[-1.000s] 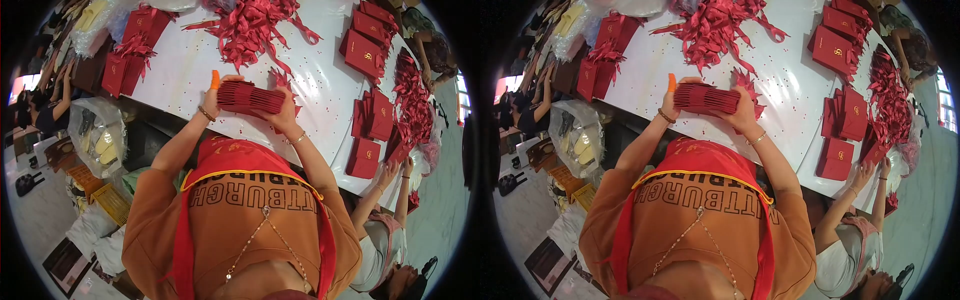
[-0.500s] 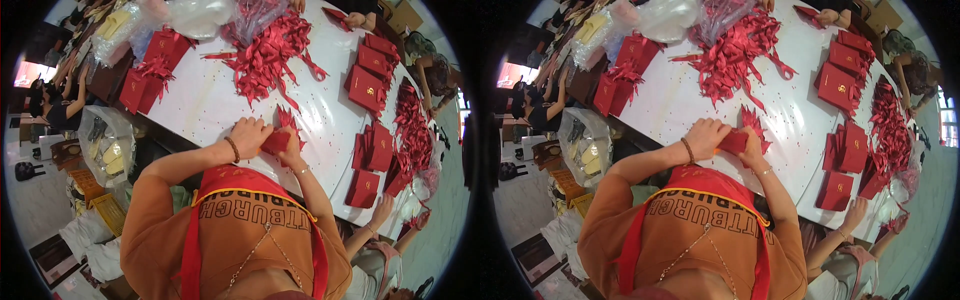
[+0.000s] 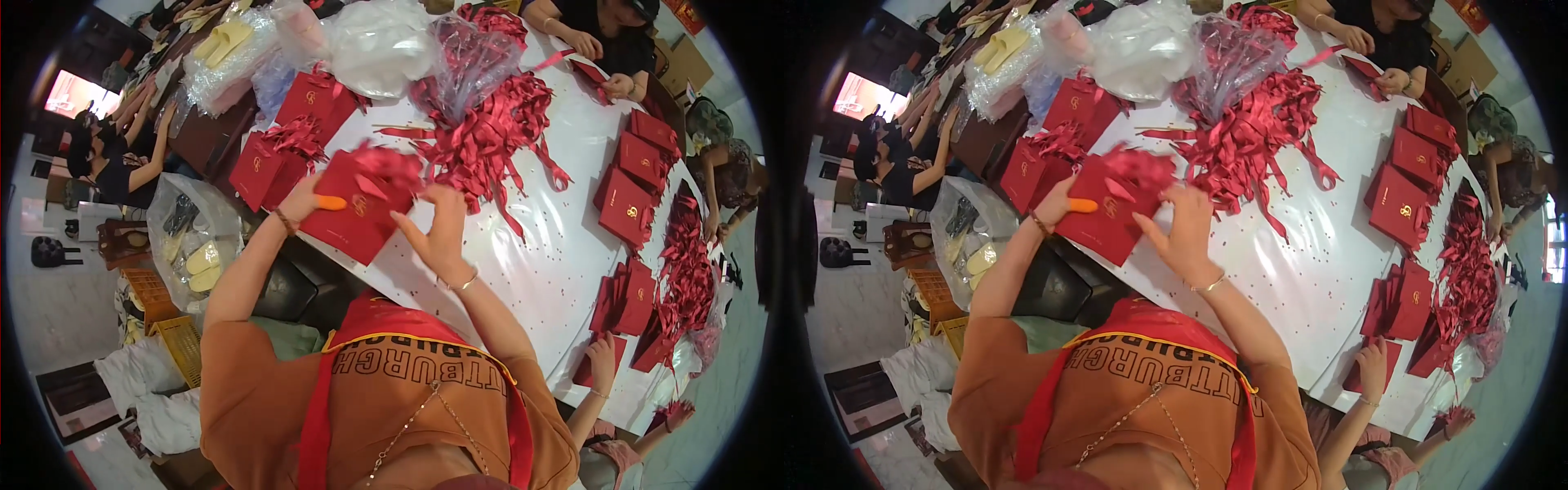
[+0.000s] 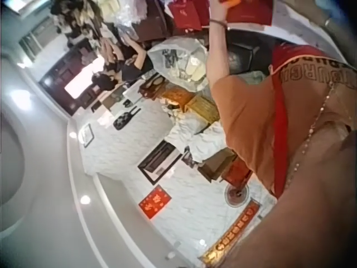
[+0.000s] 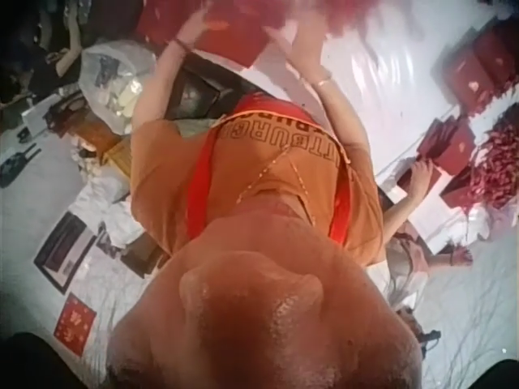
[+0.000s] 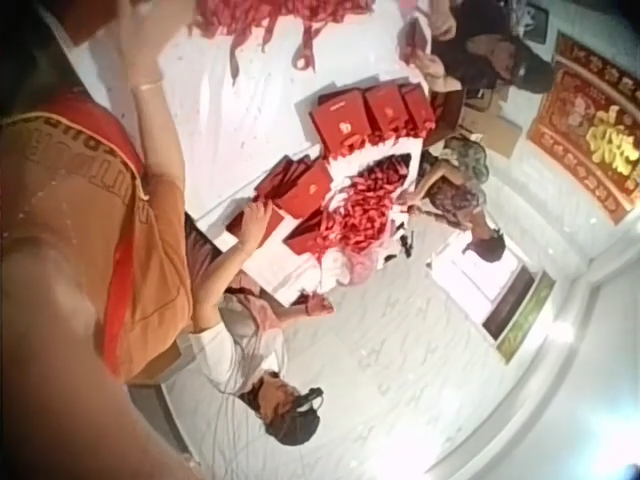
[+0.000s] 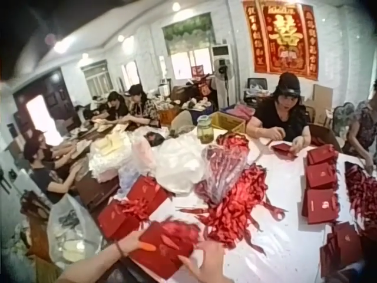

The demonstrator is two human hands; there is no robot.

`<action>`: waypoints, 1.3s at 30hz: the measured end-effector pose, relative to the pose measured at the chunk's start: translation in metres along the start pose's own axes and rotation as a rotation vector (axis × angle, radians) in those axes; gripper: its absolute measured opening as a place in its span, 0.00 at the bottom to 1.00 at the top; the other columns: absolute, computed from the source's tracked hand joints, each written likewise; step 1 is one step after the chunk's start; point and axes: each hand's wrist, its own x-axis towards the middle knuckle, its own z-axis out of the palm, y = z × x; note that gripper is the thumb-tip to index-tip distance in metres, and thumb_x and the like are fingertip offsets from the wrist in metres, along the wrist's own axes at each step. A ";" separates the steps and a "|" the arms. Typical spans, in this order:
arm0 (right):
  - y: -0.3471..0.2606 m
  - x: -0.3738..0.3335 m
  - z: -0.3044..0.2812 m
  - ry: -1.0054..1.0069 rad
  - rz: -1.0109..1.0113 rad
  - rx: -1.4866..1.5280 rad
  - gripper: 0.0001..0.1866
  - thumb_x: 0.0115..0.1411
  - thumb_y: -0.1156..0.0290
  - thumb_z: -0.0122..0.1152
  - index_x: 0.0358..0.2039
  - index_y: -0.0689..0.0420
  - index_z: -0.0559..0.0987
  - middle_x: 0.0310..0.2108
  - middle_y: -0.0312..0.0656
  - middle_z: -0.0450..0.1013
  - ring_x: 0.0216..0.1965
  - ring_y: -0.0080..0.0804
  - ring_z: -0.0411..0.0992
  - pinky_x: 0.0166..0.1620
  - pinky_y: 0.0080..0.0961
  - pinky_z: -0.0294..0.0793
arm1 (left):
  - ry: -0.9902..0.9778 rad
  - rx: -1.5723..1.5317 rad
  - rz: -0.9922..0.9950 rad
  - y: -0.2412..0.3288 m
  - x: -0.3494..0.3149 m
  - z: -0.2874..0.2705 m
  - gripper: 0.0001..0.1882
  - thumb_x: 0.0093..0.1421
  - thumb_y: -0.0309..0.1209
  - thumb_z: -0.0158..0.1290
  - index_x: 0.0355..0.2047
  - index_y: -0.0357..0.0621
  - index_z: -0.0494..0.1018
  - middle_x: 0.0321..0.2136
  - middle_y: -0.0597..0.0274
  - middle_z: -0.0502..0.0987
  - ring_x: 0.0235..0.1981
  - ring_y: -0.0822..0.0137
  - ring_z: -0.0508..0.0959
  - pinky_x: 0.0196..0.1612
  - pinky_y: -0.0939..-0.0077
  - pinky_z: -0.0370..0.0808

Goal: Tying red ribbons onto red festive envelopes at a table in a workshop.

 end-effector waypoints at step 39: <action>0.110 0.057 0.150 0.136 0.609 0.107 0.26 0.46 0.61 0.62 0.41 0.65 0.69 0.37 0.50 0.71 0.40 0.42 0.70 0.44 0.29 0.68 | 0.328 1.595 0.732 -0.035 0.152 -0.004 0.17 0.56 0.31 0.44 0.47 0.46 0.64 0.50 0.58 0.65 0.50 0.56 0.64 0.47 0.61 0.63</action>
